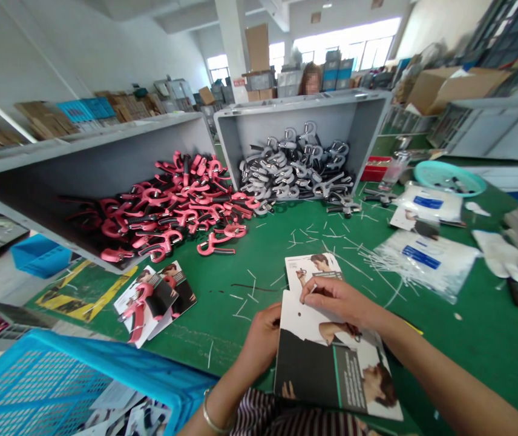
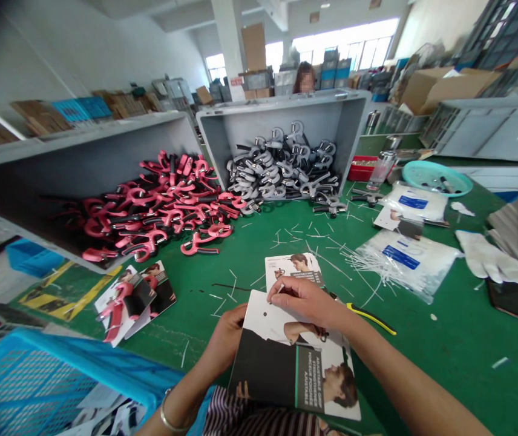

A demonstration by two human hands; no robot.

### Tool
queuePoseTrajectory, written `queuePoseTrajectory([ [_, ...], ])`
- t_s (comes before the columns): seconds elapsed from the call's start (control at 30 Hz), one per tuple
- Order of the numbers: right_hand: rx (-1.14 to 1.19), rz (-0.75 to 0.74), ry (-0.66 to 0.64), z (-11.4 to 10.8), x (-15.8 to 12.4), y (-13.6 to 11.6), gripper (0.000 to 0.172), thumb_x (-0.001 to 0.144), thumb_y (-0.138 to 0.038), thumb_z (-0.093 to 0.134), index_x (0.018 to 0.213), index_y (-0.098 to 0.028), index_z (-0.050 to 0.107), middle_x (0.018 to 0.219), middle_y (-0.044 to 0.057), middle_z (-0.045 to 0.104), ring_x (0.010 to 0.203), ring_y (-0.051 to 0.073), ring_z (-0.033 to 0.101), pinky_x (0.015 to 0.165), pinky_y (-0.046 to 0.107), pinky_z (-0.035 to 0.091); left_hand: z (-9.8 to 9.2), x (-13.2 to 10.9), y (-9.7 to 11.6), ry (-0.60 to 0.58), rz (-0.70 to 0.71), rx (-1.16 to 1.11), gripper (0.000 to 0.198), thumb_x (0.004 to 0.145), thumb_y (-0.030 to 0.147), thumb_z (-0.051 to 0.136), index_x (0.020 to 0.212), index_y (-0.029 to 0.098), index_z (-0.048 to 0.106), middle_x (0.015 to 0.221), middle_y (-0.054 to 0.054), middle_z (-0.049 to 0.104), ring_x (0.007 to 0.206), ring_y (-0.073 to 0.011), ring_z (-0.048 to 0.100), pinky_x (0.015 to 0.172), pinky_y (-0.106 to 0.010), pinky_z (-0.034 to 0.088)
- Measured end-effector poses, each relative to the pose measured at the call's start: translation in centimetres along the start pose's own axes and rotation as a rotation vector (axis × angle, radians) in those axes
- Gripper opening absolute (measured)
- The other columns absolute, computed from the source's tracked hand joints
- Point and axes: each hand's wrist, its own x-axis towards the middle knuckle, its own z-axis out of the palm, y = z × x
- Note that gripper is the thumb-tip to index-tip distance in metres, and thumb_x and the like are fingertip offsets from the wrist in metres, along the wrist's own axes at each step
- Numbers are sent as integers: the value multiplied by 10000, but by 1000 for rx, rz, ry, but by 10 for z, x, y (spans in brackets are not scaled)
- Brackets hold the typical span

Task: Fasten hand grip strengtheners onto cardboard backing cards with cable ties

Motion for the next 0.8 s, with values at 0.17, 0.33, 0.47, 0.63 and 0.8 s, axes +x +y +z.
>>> queuePoseTrajectory([
  [0.17,11,-14,-23,0,-1,3,291,948,-437,516,978,-179,647,896,14,609,810,148,544,740,260,430,-1,-3,-2,-5,-50,-79,156,780,269,709,895,173,751,914,-64,717,839,-190,636,774,-281,496],
  [0.33,-45,38,-37,10,-6,-2,297,855,-446,653,1015,-197,625,915,5,615,818,158,554,730,255,435,-1,-7,2,82,-199,-396,427,802,350,711,1171,175,588,855,-37,694,697,-138,620,646,-226,475],
  [0.47,-241,-46,62,22,-11,-11,336,745,-407,791,965,-220,620,961,6,629,863,176,564,800,278,425,-2,-13,10,113,-231,-475,353,925,454,534,1138,177,588,853,-28,677,748,-145,625,658,-225,473],
  [0.63,-235,-197,62,25,-12,-11,126,917,-336,623,886,-215,643,970,25,636,941,170,588,883,301,427,3,-4,11,87,-293,-360,410,789,443,721,1076,178,595,793,-3,690,667,-136,625,608,-218,458],
  [0.8,-398,-260,213,6,-10,-16,157,935,-350,593,862,-239,676,1355,47,512,1246,240,450,1069,420,319,7,16,10,294,-196,-360,413,729,416,773,1009,171,594,889,-25,709,670,-133,645,611,-225,479],
])
